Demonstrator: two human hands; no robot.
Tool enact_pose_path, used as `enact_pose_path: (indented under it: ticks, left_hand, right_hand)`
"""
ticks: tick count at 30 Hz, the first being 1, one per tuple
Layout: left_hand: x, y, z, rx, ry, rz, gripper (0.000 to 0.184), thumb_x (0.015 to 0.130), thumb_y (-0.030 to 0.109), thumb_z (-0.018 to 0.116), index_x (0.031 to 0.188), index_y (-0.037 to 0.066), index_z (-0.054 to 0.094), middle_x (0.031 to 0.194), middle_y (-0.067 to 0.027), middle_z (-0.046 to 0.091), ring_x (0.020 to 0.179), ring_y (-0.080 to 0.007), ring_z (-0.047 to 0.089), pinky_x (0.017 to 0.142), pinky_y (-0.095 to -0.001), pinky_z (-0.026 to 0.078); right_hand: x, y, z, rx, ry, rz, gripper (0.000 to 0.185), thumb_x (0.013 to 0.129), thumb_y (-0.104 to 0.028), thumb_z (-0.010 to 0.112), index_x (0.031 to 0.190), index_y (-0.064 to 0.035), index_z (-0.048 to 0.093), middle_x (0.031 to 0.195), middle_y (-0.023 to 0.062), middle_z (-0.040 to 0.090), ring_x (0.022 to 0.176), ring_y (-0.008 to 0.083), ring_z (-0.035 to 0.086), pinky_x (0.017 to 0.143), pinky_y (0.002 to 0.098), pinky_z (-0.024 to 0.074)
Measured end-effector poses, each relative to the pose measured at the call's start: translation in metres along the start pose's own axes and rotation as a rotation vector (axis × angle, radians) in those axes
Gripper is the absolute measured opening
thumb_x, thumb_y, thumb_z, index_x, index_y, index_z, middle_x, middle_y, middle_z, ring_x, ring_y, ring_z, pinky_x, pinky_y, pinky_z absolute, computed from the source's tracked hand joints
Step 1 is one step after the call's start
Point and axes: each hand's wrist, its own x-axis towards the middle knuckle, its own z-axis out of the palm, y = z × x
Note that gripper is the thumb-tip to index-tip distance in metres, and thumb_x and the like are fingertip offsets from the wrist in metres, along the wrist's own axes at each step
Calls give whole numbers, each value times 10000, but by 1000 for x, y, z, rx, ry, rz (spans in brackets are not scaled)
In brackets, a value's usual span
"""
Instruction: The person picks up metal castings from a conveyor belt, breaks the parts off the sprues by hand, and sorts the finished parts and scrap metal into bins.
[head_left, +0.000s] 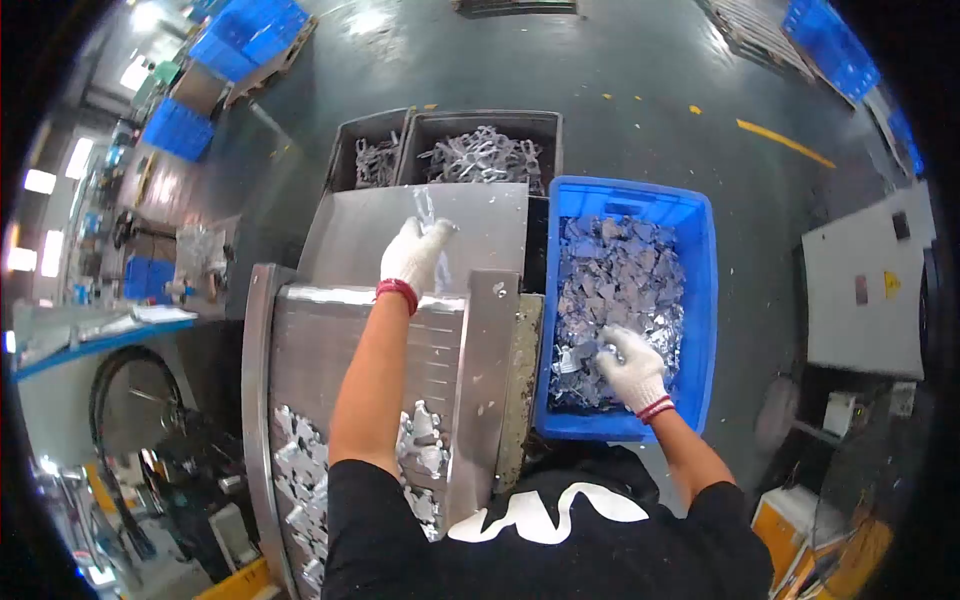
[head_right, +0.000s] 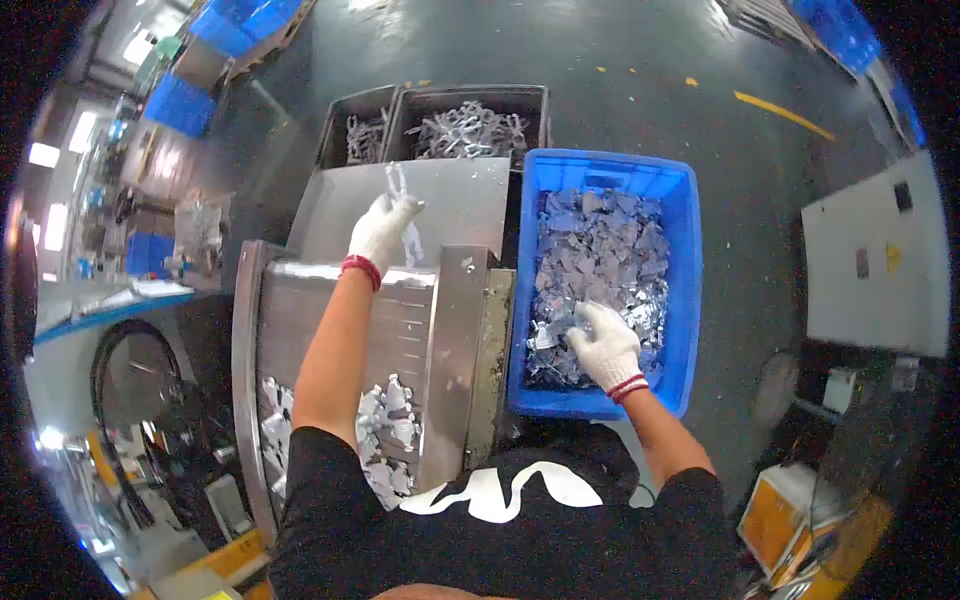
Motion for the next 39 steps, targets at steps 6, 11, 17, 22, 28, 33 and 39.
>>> enact_pose_path:
  ticks: [6,11,17,22,28,33,39]
  left_hand:
    - [-160,-23,-22,401,125,282,406,853,337,741,1133,45,711,1089,-203,711,1107,-381,667,1004,-488,504]
    - [-323,-67,-17,461,323,179,553,814,317,787,1285,57,659,1298,-175,646,1288,-397,564,1146,-557,394]
    - [-424,-98,-2,317,269,23,384,822,310,732,1119,71,693,1103,-167,675,1143,-384,618,1069,-545,434]
    - [-471,-137,26,240,397,40,362,848,356,727,1094,91,743,1059,-160,731,1035,-381,686,959,-544,513]
    - [-512,-134,12,-29,653,-24,344,851,239,770,1143,58,768,1097,-160,769,1050,-353,732,914,-465,576]
    - [-502,-147,9,-565,930,-168,545,975,247,715,1434,-27,609,1330,-228,707,1248,-318,687,1074,-411,521]
    - [-460,-151,-33,-1491,458,69,560,1181,448,339,1453,3,544,1356,-130,661,1240,-208,652,1041,-377,545]
  right_hand:
    - [-2,-97,-10,399,-55,-81,305,916,-117,753,1199,-3,755,1165,171,773,1071,278,753,969,362,575]
    - [-15,-184,22,433,-363,-428,340,905,-118,778,1228,-16,748,1244,189,750,1115,289,744,986,356,571]
    - [-16,-276,111,9,-471,-853,667,838,-336,780,1424,-67,610,1387,171,672,1263,364,655,1042,453,547]
    - [-14,-349,186,-193,-692,-886,634,924,-510,690,1385,-77,653,1331,170,707,1231,378,669,1016,469,547]
    - [-2,-360,216,-79,-314,-1085,247,941,-395,697,1015,-167,752,948,152,747,873,388,736,762,515,577]
    - [-48,-413,118,224,-226,-1240,183,947,-265,720,1019,-107,775,941,138,757,891,350,737,768,438,580]
    - [-156,-368,57,114,-643,-1267,359,845,-170,784,1178,-45,737,1092,191,750,987,359,745,845,388,600]
